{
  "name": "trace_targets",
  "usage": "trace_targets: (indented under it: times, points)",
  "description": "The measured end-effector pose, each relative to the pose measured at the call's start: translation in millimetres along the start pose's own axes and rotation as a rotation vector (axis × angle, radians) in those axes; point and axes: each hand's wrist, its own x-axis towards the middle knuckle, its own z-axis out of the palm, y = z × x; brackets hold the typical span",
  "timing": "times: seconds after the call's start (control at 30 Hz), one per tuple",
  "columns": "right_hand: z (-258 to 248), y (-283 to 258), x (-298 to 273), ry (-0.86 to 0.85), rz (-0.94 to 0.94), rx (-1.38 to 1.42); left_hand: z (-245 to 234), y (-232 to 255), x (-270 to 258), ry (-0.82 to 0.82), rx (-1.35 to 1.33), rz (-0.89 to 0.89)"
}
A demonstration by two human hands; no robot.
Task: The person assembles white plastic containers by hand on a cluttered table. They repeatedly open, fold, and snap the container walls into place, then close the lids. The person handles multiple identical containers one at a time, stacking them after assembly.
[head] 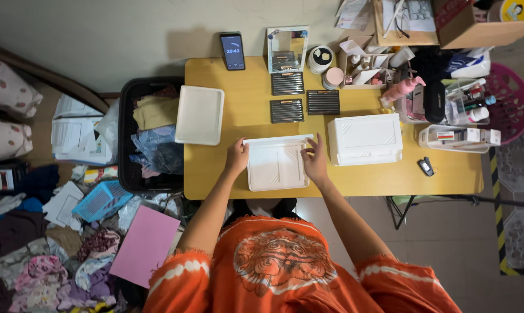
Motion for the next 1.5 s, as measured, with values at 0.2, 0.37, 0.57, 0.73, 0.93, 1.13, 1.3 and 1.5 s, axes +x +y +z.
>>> trace_targets:
  times: [0.2,0.37,0.57,0.73,0.93,1.13,1.3,1.5]
  points:
    - [13.5,36.2,-24.0,-0.083,0.056,-0.147,4.8,-3.0,-11.6,0.063,-0.117,0.092]
    - [37.6,45.4,-47.0,-0.239,0.193,-0.283,0.7,-0.3,-10.0,-0.02,-0.136,-0.002]
    - [72.7,36.4,-62.2,-0.184,0.284,-0.28,-10.3,-9.4,-6.6,-0.158,-0.233,0.007]
    - [99.2,32.8,-71.2,-0.08,0.243,-0.323,-11.7,-29.6,-8.4,-0.293,-0.374,-0.033]
    - [117.1,32.8,-76.3,0.035,0.221,-0.417,-11.9,-48.9,-27.4,-0.504,-0.27,-0.305]
    - [116.5,35.1,-71.2,0.051,0.334,-0.299,0.1,-52.1,-45.0,-0.617,-0.519,-0.572]
    - [108.2,30.7,-68.7,0.04,0.382,-0.238,5.2,-50.9,-51.0,-0.701,-0.66,-0.729]
    - [102.1,15.1,-72.0,-0.01,0.297,-0.217,8.3,-50.5,-53.7,-0.677,-0.566,-0.766]
